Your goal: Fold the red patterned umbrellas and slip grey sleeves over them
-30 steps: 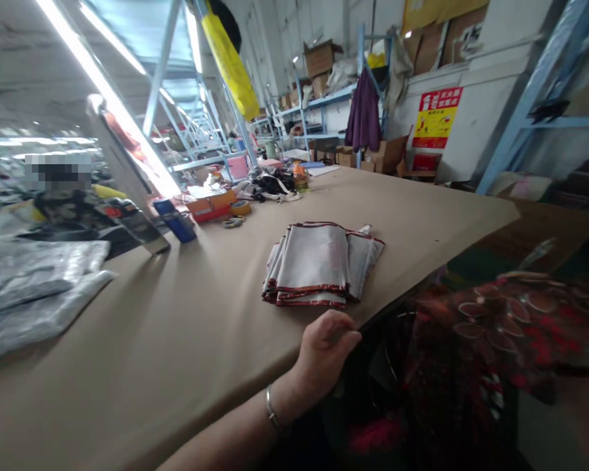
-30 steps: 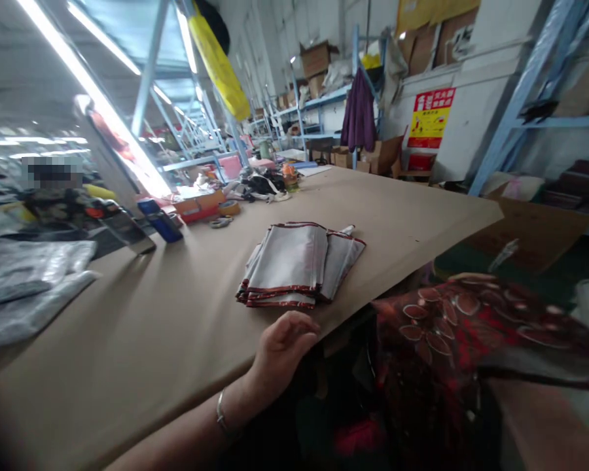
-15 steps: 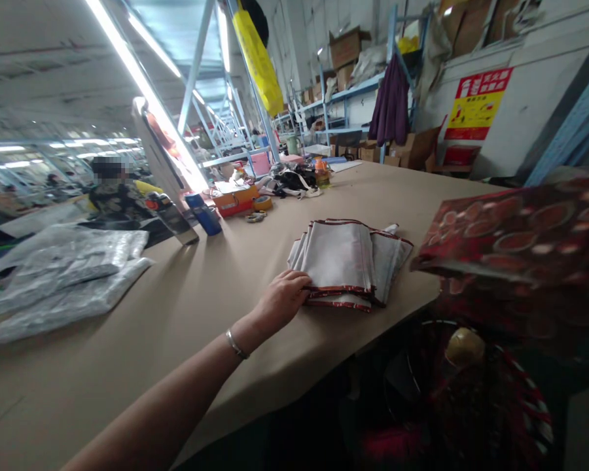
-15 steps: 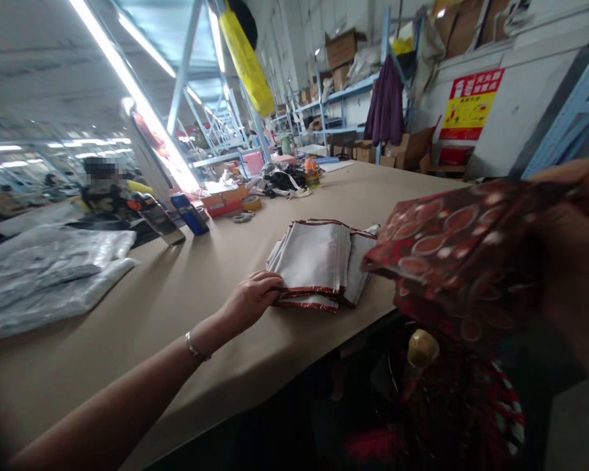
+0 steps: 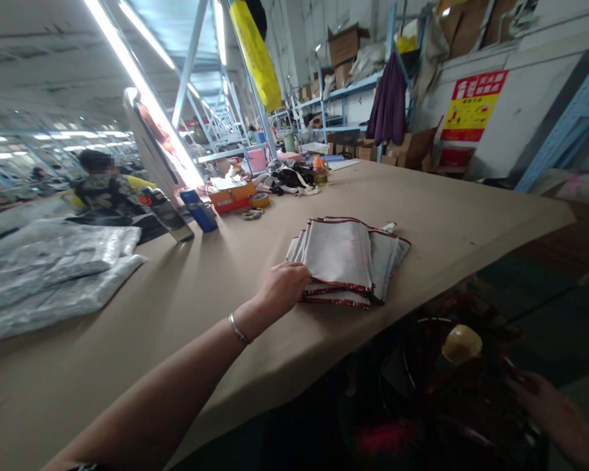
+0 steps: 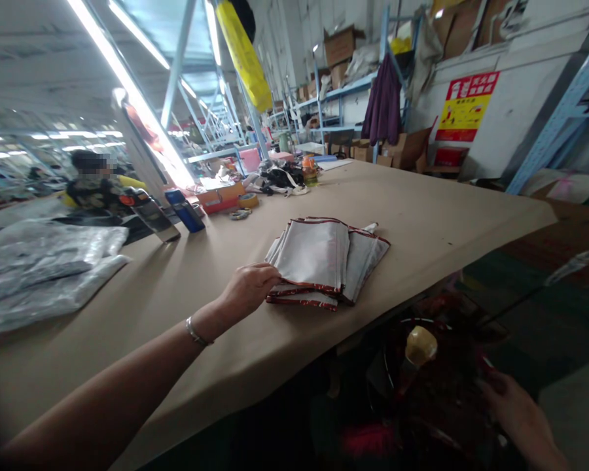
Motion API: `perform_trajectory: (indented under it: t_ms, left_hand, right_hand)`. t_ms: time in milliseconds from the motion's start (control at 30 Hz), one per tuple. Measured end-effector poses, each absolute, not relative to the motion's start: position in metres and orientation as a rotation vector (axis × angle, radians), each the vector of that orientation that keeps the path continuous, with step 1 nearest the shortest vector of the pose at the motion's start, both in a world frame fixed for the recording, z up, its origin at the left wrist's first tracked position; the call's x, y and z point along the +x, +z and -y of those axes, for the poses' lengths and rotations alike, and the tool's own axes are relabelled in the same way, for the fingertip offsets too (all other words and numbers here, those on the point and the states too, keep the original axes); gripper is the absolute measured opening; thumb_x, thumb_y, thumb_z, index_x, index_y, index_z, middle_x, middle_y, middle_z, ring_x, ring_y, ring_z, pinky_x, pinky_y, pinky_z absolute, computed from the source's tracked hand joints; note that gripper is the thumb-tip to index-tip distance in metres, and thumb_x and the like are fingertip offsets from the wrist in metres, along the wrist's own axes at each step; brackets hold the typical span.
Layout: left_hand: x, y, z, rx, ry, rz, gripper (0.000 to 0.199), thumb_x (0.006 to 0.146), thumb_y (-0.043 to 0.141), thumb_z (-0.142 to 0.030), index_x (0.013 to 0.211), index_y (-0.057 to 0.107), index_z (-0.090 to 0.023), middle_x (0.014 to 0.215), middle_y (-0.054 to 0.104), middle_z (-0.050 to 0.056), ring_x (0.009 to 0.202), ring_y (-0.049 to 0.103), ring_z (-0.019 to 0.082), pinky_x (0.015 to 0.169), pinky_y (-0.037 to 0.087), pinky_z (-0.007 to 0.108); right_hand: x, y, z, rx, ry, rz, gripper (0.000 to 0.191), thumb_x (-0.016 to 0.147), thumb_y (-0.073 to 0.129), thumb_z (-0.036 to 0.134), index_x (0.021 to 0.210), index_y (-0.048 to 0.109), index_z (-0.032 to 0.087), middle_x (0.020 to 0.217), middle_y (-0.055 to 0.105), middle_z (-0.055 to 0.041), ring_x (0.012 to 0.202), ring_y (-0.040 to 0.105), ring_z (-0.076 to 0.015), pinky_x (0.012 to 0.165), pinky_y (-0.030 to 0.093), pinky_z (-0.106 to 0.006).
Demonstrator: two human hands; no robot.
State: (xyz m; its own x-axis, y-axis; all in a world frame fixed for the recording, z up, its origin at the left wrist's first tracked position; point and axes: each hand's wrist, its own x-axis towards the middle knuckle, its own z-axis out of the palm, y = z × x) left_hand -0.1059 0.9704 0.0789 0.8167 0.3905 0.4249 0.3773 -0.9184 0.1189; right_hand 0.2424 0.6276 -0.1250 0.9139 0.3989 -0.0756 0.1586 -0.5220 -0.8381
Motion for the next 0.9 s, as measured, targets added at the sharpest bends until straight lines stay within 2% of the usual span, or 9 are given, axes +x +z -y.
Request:
perform_trajectory:
  t_ms: [67, 133, 200, 267, 333, 467, 567, 733, 900]
  left_hand:
    - [-0.102, 0.086, -0.967, 2.907, 0.728, -0.650, 0.016, 0.082, 0.056, -0.019, 0.070, 0.066, -0.018, 0.071, 0.063, 0.001, 0.066, 0.056, 0.013, 0.063, 0.039, 0.024]
    - [-0.098, 0.093, -0.965, 2.834, 0.746, -0.684, 0.013, 0.078, 0.059, -0.016, 0.066, 0.064, -0.018, 0.068, 0.061, -0.001, 0.062, 0.054, 0.011, 0.060, 0.038, 0.022]
    - [-0.094, 0.098, -0.963, 2.788, 0.733, -0.687, 0.013, 0.075, 0.060, -0.014, 0.062, 0.062, -0.018, 0.064, 0.059, -0.002, 0.060, 0.052, 0.010, 0.059, 0.037, 0.021]
    - [-0.091, 0.103, -0.960, 2.771, 0.691, -0.665, 0.013, 0.073, 0.061, -0.014, 0.060, 0.061, -0.017, 0.061, 0.057, -0.003, 0.058, 0.050, 0.010, 0.057, 0.036, 0.021]
    - [-0.091, 0.107, -0.958, 2.784, 0.649, -0.672, 0.014, 0.073, 0.062, -0.015, 0.059, 0.060, -0.017, 0.060, 0.056, -0.002, 0.057, 0.049, 0.010, 0.055, 0.034, 0.021]
    - [-0.098, 0.112, -0.953, 2.825, 0.613, -0.721, 0.014, 0.072, 0.059, -0.011, 0.059, 0.060, -0.017, 0.060, 0.056, -0.002, 0.057, 0.049, 0.010, 0.056, 0.034, 0.021]
    - [-0.106, 0.114, -0.951, 2.787, 0.600, -0.707, 0.013, 0.074, 0.060, -0.014, 0.061, 0.060, -0.017, 0.063, 0.058, -0.002, 0.059, 0.051, 0.010, 0.058, 0.037, 0.021]
    - [-0.111, 0.107, -0.949, 2.679, 0.644, -0.566, 0.015, 0.080, 0.055, -0.020, 0.072, 0.067, -0.017, 0.069, 0.059, -0.001, 0.063, 0.052, 0.010, 0.060, 0.039, 0.021]
    - [-0.110, 0.097, -0.945, 2.629, 0.649, -0.580, 0.018, 0.081, 0.053, -0.021, 0.070, 0.068, -0.016, 0.065, 0.057, -0.001, 0.062, 0.051, 0.010, 0.058, 0.037, 0.020]
  right_hand:
    - [0.236, -0.095, -0.642, -2.199, 0.248, 0.360, 0.016, 0.056, 0.067, 0.039, 0.062, 0.055, 0.031, 0.083, 0.064, -0.0235, 0.078, 0.063, -0.0350, 0.074, 0.037, -0.051]
    - [0.215, -0.037, -0.671, -2.164, 0.156, 0.538, 0.017, 0.067, 0.060, 0.041, 0.080, 0.059, 0.029, 0.095, 0.065, -0.0193, 0.085, 0.062, -0.0303, 0.077, 0.040, -0.045]
    - [0.176, 0.028, -0.712, -1.950, 0.014, 0.979, 0.024, 0.077, 0.055, 0.040, 0.094, 0.063, 0.026, 0.098, 0.066, -0.0129, 0.089, 0.061, -0.0255, 0.081, 0.041, -0.040]
    - [0.129, 0.081, -0.756, -1.641, -0.087, 1.464, 0.024, 0.083, 0.051, 0.038, 0.097, 0.065, 0.024, 0.095, 0.066, -0.0079, 0.091, 0.060, -0.0223, 0.083, 0.043, -0.037]
    - [0.084, 0.110, -0.794, -1.577, -0.180, 1.870, 0.025, 0.085, 0.055, 0.038, 0.100, 0.066, 0.021, 0.097, 0.066, -0.0085, 0.095, 0.058, -0.0236, 0.086, 0.043, -0.036]
    - [0.037, 0.116, -0.833, -1.916, -0.433, 2.130, 0.021, 0.088, 0.050, 0.025, 0.089, 0.067, 0.013, 0.091, 0.064, -0.0152, 0.089, 0.058, -0.0273, 0.075, 0.045, -0.037]
    - [0.039, 0.105, -0.839, -2.012, -0.443, 2.146, 0.022, 0.086, 0.043, 0.012, 0.085, 0.066, 0.013, 0.088, 0.064, -0.0140, 0.085, 0.059, -0.0264, 0.070, 0.044, -0.035]
    - [0.053, 0.100, -0.839, -1.951, -0.210, 2.052, 0.013, 0.086, 0.052, 0.020, 0.080, 0.063, 0.016, 0.085, 0.063, -0.0068, 0.082, 0.057, -0.0180, 0.071, 0.039, -0.027]
    - [0.050, 0.101, -0.837, -1.898, -0.036, 1.950, 0.010, 0.077, 0.062, 0.022, 0.069, 0.058, 0.016, 0.072, 0.057, -0.0007, 0.068, 0.050, -0.0120, 0.060, 0.031, -0.025]
